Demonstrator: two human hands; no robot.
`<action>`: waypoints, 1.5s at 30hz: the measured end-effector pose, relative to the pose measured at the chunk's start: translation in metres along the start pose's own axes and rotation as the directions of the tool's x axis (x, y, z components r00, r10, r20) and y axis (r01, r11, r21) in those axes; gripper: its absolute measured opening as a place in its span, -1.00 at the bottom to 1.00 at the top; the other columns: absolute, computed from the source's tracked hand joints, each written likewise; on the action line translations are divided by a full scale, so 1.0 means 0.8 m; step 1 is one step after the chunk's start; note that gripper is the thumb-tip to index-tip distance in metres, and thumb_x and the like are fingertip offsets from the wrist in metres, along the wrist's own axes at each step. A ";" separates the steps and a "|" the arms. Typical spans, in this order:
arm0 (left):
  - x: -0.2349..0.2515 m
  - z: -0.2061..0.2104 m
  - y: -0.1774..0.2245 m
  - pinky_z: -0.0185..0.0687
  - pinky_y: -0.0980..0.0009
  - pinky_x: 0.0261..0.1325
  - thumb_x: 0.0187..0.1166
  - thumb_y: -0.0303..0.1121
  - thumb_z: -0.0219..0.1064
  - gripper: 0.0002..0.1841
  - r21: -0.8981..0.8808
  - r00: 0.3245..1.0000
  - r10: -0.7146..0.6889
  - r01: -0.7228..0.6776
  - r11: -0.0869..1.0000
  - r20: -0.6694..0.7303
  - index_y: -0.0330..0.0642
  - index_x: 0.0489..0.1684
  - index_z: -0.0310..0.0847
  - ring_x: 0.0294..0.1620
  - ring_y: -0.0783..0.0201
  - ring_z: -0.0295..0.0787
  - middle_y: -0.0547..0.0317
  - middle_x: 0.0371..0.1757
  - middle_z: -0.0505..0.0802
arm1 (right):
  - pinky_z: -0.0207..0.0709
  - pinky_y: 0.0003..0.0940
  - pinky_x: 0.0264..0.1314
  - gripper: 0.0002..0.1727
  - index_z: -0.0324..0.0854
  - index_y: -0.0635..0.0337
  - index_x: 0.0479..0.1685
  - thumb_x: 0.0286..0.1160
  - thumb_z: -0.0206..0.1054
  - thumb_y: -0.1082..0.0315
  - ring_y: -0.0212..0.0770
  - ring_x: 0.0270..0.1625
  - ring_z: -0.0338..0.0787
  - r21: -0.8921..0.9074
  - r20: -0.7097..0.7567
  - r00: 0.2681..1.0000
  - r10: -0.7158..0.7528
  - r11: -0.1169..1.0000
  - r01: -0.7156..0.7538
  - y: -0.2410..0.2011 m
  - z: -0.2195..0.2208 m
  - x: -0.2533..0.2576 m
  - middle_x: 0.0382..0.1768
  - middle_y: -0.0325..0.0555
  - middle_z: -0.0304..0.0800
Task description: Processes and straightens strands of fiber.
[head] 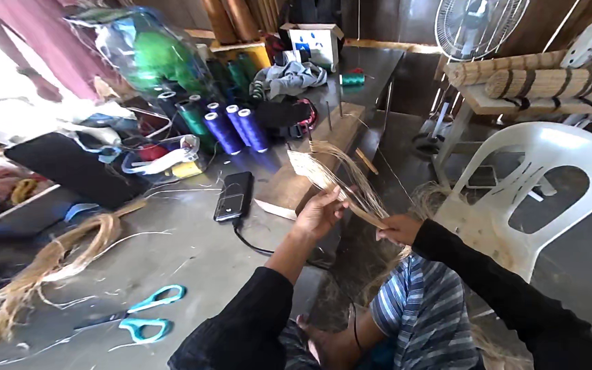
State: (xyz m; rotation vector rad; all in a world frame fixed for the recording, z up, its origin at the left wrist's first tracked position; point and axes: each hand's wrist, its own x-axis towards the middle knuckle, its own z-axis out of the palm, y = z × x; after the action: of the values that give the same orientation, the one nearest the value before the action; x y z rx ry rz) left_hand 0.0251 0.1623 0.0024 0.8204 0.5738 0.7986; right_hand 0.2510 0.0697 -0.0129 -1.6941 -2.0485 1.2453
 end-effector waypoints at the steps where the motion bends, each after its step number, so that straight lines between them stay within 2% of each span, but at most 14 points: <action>1: 0.000 0.000 -0.001 0.55 0.68 -0.52 0.80 -0.40 0.00 -0.72 -0.002 1.000 0.000 0.000 1.000 0.025 -0.13 0.36 0.45 -0.51 0.49 0.72 -0.05 0.13 0.87 | 0.53 -0.28 -0.19 -0.67 0.64 0.41 0.21 0.85 0.04 0.36 -0.23 -0.41 0.55 -0.050 0.012 1.000 0.001 0.999 0.000 0.000 0.003 0.003 -0.33 0.05 0.65; 3: -0.001 0.001 -0.002 0.51 0.71 -0.54 0.81 -0.42 0.00 -0.62 0.024 0.999 -0.016 0.015 1.000 0.040 -0.07 0.57 0.34 -0.53 0.53 0.68 -0.02 0.10 0.87 | 0.58 -0.07 -0.01 -0.65 0.64 0.44 0.23 0.84 0.03 0.38 -0.03 -0.28 0.67 -0.116 0.036 0.999 -0.008 0.993 0.013 0.000 0.012 0.010 -0.19 0.24 0.74; 5: -0.003 0.005 -0.002 0.45 0.73 -0.59 0.80 -0.42 0.04 -0.58 0.076 1.000 -0.030 0.030 0.997 0.002 -0.05 0.62 0.34 -0.58 0.57 0.62 0.10 -0.09 0.87 | 0.57 0.01 0.10 -0.64 0.63 0.44 0.26 0.85 0.02 0.37 0.07 -0.19 0.72 -0.139 0.050 0.999 0.004 0.990 0.003 0.000 0.020 0.017 -0.10 0.31 0.75; 8: -0.004 0.009 0.001 0.37 0.73 -0.65 0.85 -0.33 0.05 -0.70 0.157 0.994 -0.036 0.052 0.986 -0.104 -0.11 0.41 0.54 -0.69 0.59 0.44 0.32 -0.44 0.64 | 0.57 0.05 0.16 -0.63 0.62 0.41 0.29 0.87 0.01 0.34 0.10 -0.12 0.75 -0.144 0.061 0.997 0.040 0.989 -0.031 -0.005 0.028 0.028 -0.06 0.31 0.76; 13: -0.001 0.000 0.008 0.34 0.71 -0.67 0.88 -0.27 -0.01 -0.69 0.140 0.983 0.002 0.025 0.990 -0.183 -0.18 0.29 0.60 -0.73 0.58 0.38 0.37 -0.57 0.56 | 0.59 -0.05 0.03 -0.64 0.60 0.44 0.28 0.86 0.01 0.37 0.00 -0.26 0.70 -0.077 0.009 1.000 -0.003 0.997 0.004 -0.004 0.023 0.037 -0.15 0.26 0.73; 16: 0.001 0.000 0.006 0.38 0.70 -0.63 0.90 -0.26 -0.08 -0.69 0.110 0.982 0.019 0.002 0.994 -0.190 -0.20 0.08 0.59 -0.72 0.56 0.40 0.37 -0.56 0.55 | 0.59 -0.11 -0.03 -0.64 0.60 0.43 0.29 0.86 0.03 0.35 -0.05 -0.29 0.67 -0.075 -0.021 1.000 0.004 0.997 -0.006 0.005 0.011 0.036 -0.17 0.24 0.72; 20: 0.001 -0.002 0.007 0.39 0.69 -0.62 0.91 -0.26 -0.14 -0.65 0.117 0.983 0.048 -0.027 0.993 -0.179 -0.16 -0.12 0.57 -0.70 0.56 0.42 0.37 -0.58 0.56 | 0.48 0.13 0.36 -0.60 0.62 0.51 0.28 0.80 0.18 0.29 0.24 0.12 0.74 -0.177 -0.100 0.994 0.051 0.982 -0.069 0.018 -0.022 0.010 0.07 0.44 0.75; 22: 0.002 -0.007 0.005 0.37 0.69 -0.61 0.91 -0.26 -0.15 -0.65 0.143 0.986 0.068 -0.046 0.989 -0.155 -0.10 -0.18 0.56 -0.69 0.56 0.39 0.40 -0.58 0.54 | 0.41 0.27 0.47 -0.59 0.64 0.51 0.27 0.75 0.26 0.28 0.37 0.26 0.72 -0.216 -0.185 0.977 0.106 0.965 -0.146 0.036 -0.042 -0.006 0.13 0.49 0.75; 27: 0.009 -0.015 0.006 0.36 0.68 -0.62 0.90 -0.26 -0.18 -0.63 0.181 0.983 0.100 -0.071 0.981 -0.154 -0.06 -0.20 0.56 -0.71 0.57 0.37 0.44 -0.61 0.52 | 0.47 0.42 0.34 -0.71 0.72 0.36 0.21 0.60 0.33 0.45 0.44 0.24 0.74 -0.361 -0.391 0.897 0.206 0.862 -0.356 0.091 -0.117 -0.063 0.09 0.41 0.80; 30: 0.005 -0.007 0.010 0.31 0.69 -0.63 0.92 -0.28 -0.25 -0.60 0.218 0.979 0.103 -0.063 0.974 -0.175 -0.09 -0.20 0.53 -0.73 0.57 0.33 0.44 -0.62 0.49 | 0.45 0.51 0.27 -0.67 0.67 0.29 0.31 0.64 0.28 0.43 0.52 0.31 0.69 -0.377 -0.483 0.773 0.412 0.699 -0.608 0.098 -0.161 -0.103 0.17 0.46 0.75; 33: 0.004 -0.003 0.009 0.31 0.70 -0.64 0.91 -0.32 -0.26 -0.59 0.234 0.973 0.130 -0.083 0.969 -0.192 -0.10 -0.25 0.52 -0.74 0.58 0.33 0.45 -0.66 0.49 | 0.45 0.53 0.25 -0.61 0.59 0.26 0.44 0.71 0.25 0.32 0.55 0.32 0.68 -0.337 -0.575 0.640 0.509 0.566 -0.752 0.130 -0.187 -0.132 0.19 0.51 0.73; 37: 0.004 -0.006 0.008 0.36 0.70 -0.64 0.90 -0.36 -0.23 -0.60 0.232 0.960 0.171 -0.118 0.965 -0.222 -0.11 -0.29 0.53 -0.75 0.58 0.36 0.44 -0.68 0.52 | 0.46 0.54 0.25 -0.58 0.59 0.27 0.44 0.62 0.30 0.39 0.57 0.27 0.70 -0.263 -0.663 0.532 0.527 0.501 -0.824 0.193 -0.190 -0.156 0.15 0.51 0.75; 40: 0.003 -0.009 0.010 0.36 0.71 -0.63 0.90 -0.37 -0.25 -0.60 0.279 0.950 0.208 -0.140 0.950 -0.232 -0.09 -0.30 0.52 -0.75 0.59 0.37 0.47 -0.69 0.52 | 0.46 0.53 0.30 -0.56 0.58 0.24 0.45 0.58 0.32 0.41 0.54 0.32 0.68 -0.210 -0.643 0.479 0.598 0.463 -0.861 0.225 -0.185 -0.172 0.20 0.48 0.74; 45: -0.001 -0.008 0.013 0.35 0.73 -0.65 0.91 -0.37 -0.27 -0.57 0.304 0.940 0.254 -0.180 0.936 -0.226 -0.08 -0.32 0.52 -0.77 0.61 0.36 0.49 -0.69 0.53 | 0.46 0.51 0.29 -0.59 0.60 0.27 0.42 0.63 0.31 0.36 0.50 0.34 0.68 -0.192 -0.597 0.468 0.652 0.450 -0.872 0.251 -0.166 -0.171 0.24 0.46 0.72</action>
State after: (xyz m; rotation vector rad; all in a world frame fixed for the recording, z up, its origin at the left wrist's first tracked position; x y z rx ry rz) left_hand 0.0161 0.1685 0.0072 1.0595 0.8556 1.0570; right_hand 0.5207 0.0080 -0.0252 -3.0580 -1.2833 0.3191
